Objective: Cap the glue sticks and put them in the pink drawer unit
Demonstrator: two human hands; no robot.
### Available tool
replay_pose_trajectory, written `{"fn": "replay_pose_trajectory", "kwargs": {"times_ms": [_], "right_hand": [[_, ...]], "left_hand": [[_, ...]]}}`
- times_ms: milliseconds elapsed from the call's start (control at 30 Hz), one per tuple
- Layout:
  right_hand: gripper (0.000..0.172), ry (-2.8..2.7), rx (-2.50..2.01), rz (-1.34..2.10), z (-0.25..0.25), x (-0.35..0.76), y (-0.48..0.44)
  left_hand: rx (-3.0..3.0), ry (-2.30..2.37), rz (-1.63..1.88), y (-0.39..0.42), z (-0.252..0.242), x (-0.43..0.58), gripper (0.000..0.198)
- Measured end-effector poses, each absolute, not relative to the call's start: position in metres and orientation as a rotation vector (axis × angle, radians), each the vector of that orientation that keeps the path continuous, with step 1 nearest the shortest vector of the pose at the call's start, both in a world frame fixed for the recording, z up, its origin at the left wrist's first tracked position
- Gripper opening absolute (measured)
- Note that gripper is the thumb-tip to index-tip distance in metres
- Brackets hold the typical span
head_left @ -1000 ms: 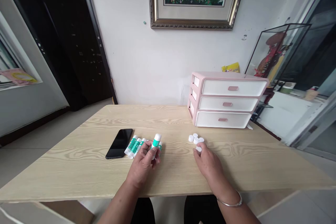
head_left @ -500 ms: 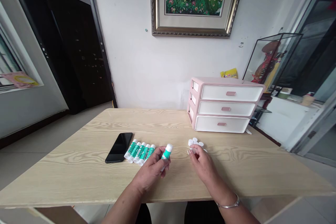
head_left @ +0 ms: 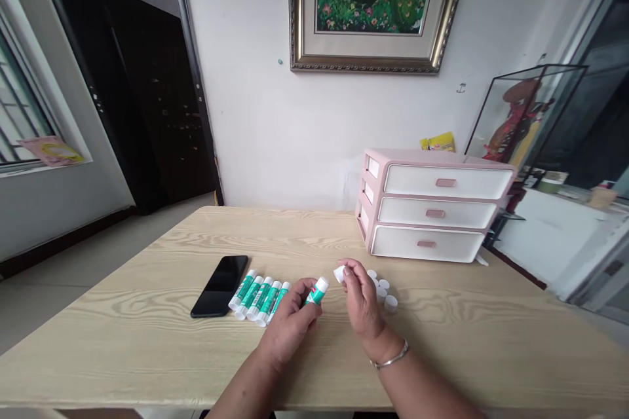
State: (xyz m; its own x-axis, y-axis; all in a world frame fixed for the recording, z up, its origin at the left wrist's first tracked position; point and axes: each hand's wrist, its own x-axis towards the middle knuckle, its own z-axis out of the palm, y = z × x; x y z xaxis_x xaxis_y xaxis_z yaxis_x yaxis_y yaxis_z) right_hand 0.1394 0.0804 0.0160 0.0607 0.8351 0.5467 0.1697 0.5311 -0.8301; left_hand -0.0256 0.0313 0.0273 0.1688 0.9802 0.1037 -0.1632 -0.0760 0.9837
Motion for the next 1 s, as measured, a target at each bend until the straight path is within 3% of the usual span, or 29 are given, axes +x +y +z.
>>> {"fn": "replay_pose_trajectory", "kwargs": {"times_ms": [367, 1000], "right_hand": [[0.031, -1.571, -0.853, 0.616, 0.007, 0.139, 0.066], [0.032, -1.811, -0.801, 0.503, 0.013, 0.142, 0.059]], "left_hand": [[1.586, 1.01, 1.202, 0.031, 0.017, -0.038, 0.036], [1.69, 0.979, 1.152, 0.027, 0.028, -0.039, 0.039]]}}
